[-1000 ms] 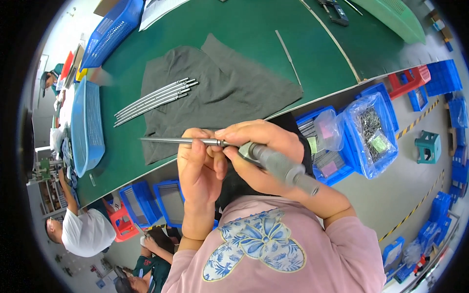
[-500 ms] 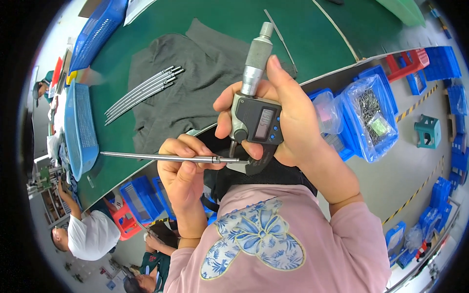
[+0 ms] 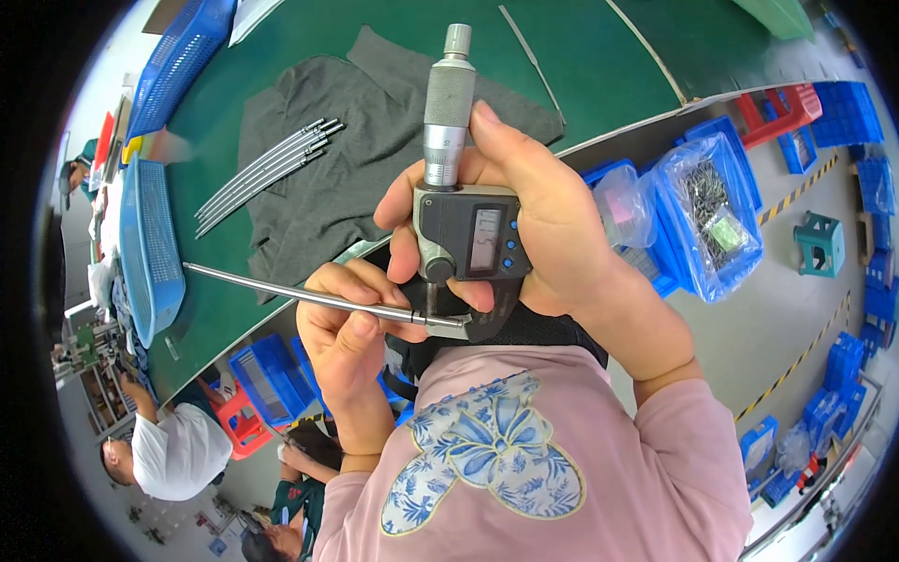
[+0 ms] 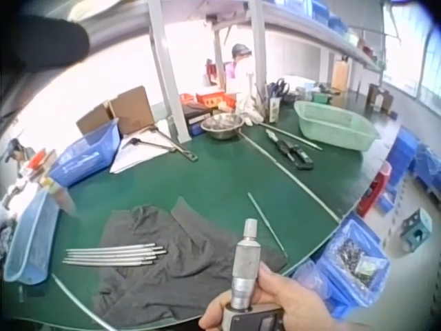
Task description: Measuring and filing metal rods at a quality control station using a digital micrometer.
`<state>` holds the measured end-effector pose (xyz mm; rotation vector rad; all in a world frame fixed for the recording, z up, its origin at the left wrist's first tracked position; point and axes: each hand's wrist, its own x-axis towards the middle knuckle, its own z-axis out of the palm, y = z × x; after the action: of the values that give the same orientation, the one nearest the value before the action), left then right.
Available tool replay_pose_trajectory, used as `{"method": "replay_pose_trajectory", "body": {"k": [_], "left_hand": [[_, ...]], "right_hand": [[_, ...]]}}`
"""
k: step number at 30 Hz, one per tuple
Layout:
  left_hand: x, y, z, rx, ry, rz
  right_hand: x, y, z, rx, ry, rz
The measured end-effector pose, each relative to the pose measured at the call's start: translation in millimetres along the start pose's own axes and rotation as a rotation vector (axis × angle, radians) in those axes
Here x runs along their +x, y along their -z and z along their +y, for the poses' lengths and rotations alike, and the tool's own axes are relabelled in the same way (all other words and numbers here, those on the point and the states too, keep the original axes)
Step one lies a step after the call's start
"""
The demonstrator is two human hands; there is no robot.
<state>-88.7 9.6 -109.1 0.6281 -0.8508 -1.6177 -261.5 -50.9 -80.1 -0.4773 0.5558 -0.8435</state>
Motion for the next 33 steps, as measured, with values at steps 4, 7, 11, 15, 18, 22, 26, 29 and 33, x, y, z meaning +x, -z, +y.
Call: {"method": "replay_pose_trajectory", "body": {"k": [4,7,11,15,18,22,26,29,33], "left_hand": [[-0.1,0.1,-1.4,0.006,0.015,-0.01],[0.2,0.8,-3.0,0.011,0.009,-0.011],[0.3,1.0,-4.0,-0.003,0.001,-0.021],[0.3,1.0,-4.6,-0.001,0.008,-0.022],[-0.4,1.3,-5.5,-0.01,0.006,-0.023],[0.2,2.1,-7.7,-0.008,0.004,-0.032],[-0.4,1.4,-6.0,0.006,0.007,-0.034],[0.6,1.0,-8.1,-0.01,0.002,-0.03],[-1.1,-0.6,-4.7,0.028,0.004,0.016]], "right_hand": [[1.8,-1.0,-1.6,0.037,-0.063,-0.001],[1.3,-1.3,-1.2,0.023,-0.046,0.008],[-0.2,0.3,-1.5,0.044,-0.037,-0.005],[-0.4,2.0,0.7,0.061,-0.027,-0.01],[-1.1,2.1,-0.2,0.021,-0.02,-0.022],[-2.2,2.9,0.6,0.006,-0.013,-0.042],[-3.1,0.4,-0.2,-0.075,0.004,-0.018],[-4.4,2.7,1.2,-0.056,0.0,-0.021],[-2.0,2.6,3.5,-0.061,-0.006,-0.049]]}}
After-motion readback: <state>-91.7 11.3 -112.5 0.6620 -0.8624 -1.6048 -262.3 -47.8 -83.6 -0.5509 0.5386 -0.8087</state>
